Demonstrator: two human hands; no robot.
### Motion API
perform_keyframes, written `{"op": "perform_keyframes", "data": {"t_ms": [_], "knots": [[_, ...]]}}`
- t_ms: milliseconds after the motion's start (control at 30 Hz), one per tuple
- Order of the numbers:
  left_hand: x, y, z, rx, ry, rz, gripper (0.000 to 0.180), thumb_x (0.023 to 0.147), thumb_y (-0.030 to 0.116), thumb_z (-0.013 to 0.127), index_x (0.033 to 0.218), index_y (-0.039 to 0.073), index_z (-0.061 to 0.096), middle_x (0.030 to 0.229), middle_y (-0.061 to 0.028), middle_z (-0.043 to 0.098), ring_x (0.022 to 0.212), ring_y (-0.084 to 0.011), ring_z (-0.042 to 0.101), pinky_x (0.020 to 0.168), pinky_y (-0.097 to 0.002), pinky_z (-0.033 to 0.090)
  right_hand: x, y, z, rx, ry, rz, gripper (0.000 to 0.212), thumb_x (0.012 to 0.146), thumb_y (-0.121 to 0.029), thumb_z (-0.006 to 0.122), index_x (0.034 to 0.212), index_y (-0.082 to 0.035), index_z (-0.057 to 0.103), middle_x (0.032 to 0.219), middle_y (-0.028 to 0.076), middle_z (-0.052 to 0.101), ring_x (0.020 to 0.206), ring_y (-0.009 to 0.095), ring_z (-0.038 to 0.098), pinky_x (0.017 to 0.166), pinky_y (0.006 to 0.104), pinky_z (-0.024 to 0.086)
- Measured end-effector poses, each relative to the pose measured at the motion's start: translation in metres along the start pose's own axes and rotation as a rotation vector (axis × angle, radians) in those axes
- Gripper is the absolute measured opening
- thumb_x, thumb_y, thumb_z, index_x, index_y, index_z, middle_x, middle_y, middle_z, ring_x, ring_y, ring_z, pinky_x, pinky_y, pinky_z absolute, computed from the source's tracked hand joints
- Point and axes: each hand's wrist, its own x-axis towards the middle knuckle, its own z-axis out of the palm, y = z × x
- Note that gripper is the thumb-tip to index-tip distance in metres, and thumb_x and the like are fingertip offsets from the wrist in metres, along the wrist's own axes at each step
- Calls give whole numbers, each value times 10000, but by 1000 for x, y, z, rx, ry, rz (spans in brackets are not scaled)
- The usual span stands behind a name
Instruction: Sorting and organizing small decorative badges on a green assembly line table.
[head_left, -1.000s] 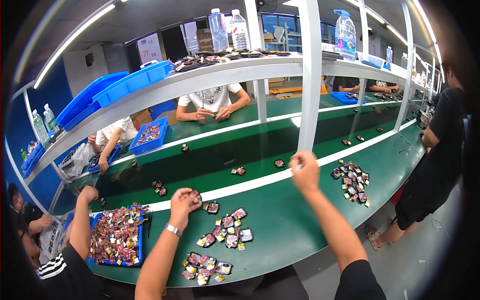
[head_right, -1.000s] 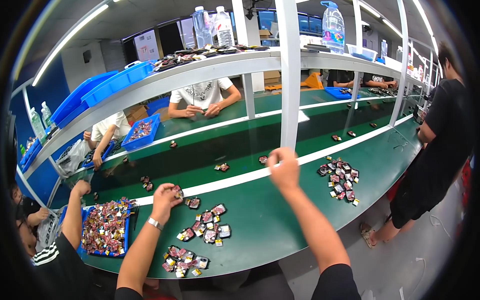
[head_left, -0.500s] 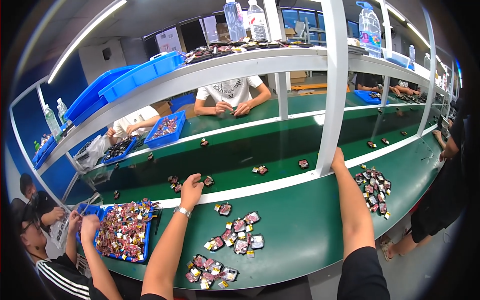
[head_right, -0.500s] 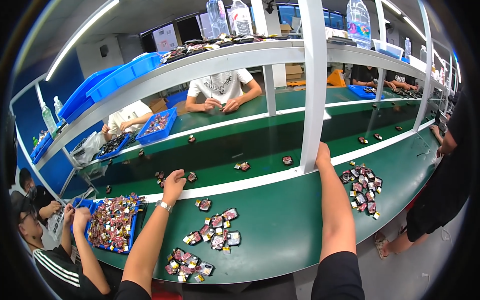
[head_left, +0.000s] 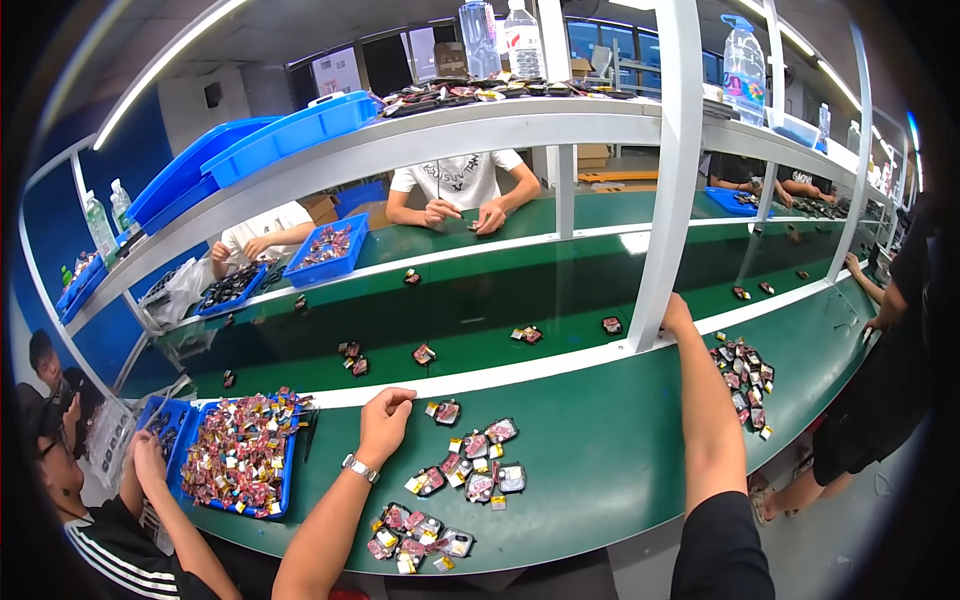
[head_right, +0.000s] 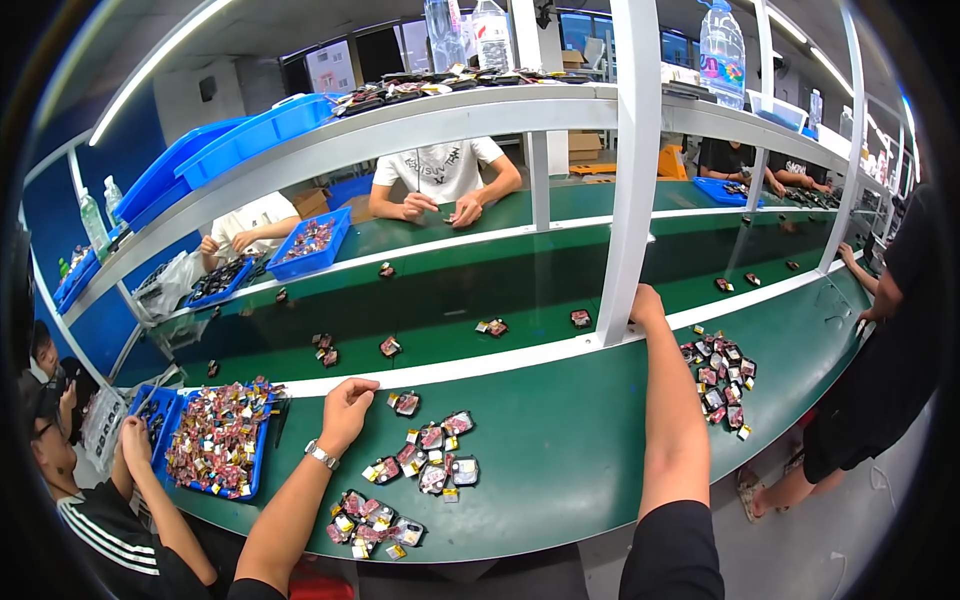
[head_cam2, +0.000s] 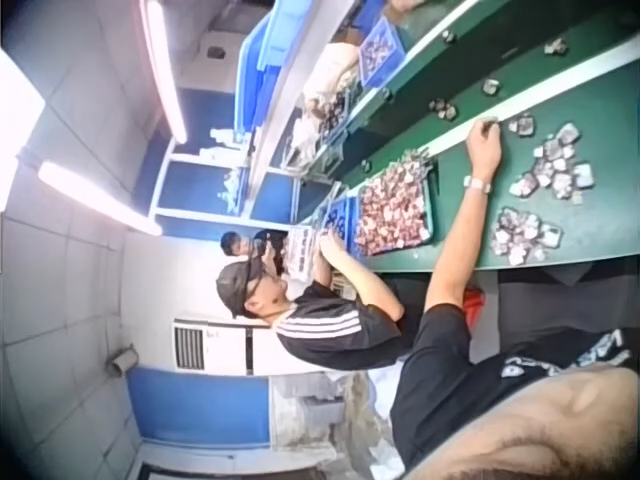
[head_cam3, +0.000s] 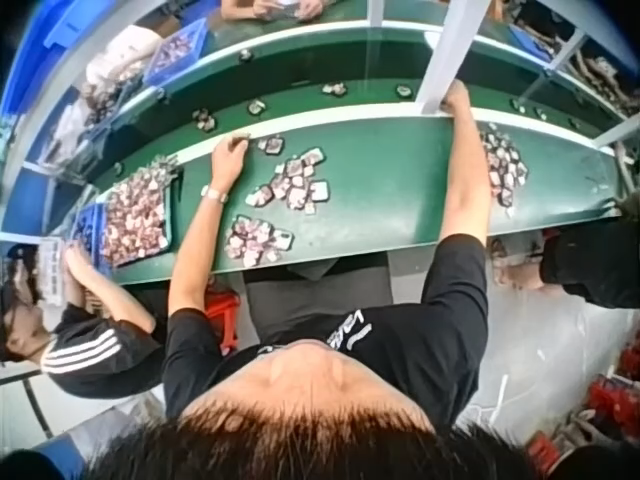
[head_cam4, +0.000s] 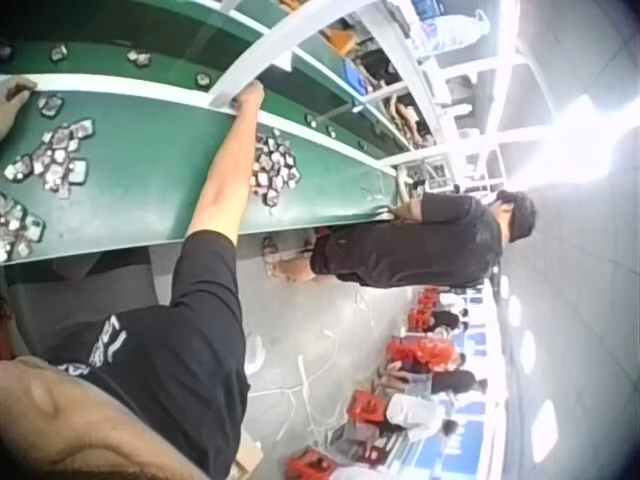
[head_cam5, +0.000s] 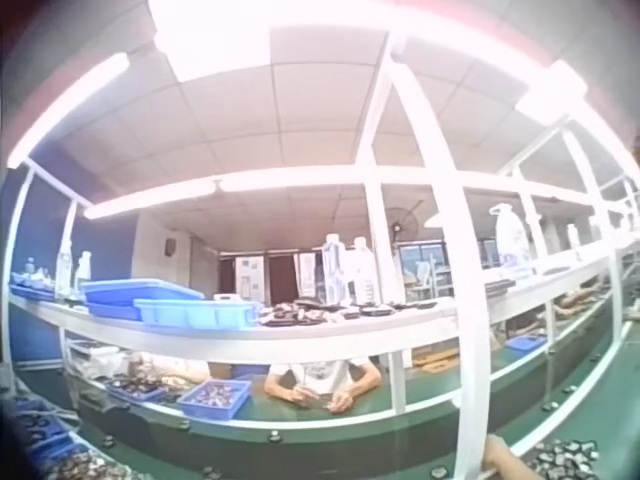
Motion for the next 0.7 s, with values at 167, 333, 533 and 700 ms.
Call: {"op": "perform_keyframes", "data": {"t_ms": [167, 333, 533, 700], "knots": [[-1, -10, 0, -45, 26, 19, 156, 885, 17, 568, 994, -5, 678, 968, -72, 710, 881, -126, 660, 805, -265, 514, -13, -2, 1, 193, 218, 136, 224, 768, -140, 694, 954, -17, 707, 892, 161, 709, 833, 282, 690, 744, 350, 536], [-1, -6, 2, -82, 42, 59, 154, 887, 18, 570, 991, 0, 681, 964, -65, 712, 854, -116, 659, 769, -258, 513, -33, 18, -57, 969, 51, 140, 307, 832, 20, 621, 1134, 59, 584, 896, 113, 668, 701, 128, 607, 550, 246, 446], [-10, 24, 2, -8, -30, 119, 146, 895, 43, 575, 993, 5, 678, 955, -58, 707, 824, -112, 653, 757, -256, 516, -142, -49, -105, 801, -587, -52, 274, 811, 2, 678, 1083, 17, 644, 1001, 118, 693, 924, 176, 660, 827, 299, 531], [-19, 61, 14, -427, -598, -117, 347, 982, 162, 507, 1267, -36, 517, 1146, -130, 640, 863, -125, 617, 742, -266, 525, -204, -161, -11, 624, -799, -369, 300, 820, -27, 699, 1108, 14, 628, 1025, 102, 678, 911, 164, 651, 852, 301, 523]]}}
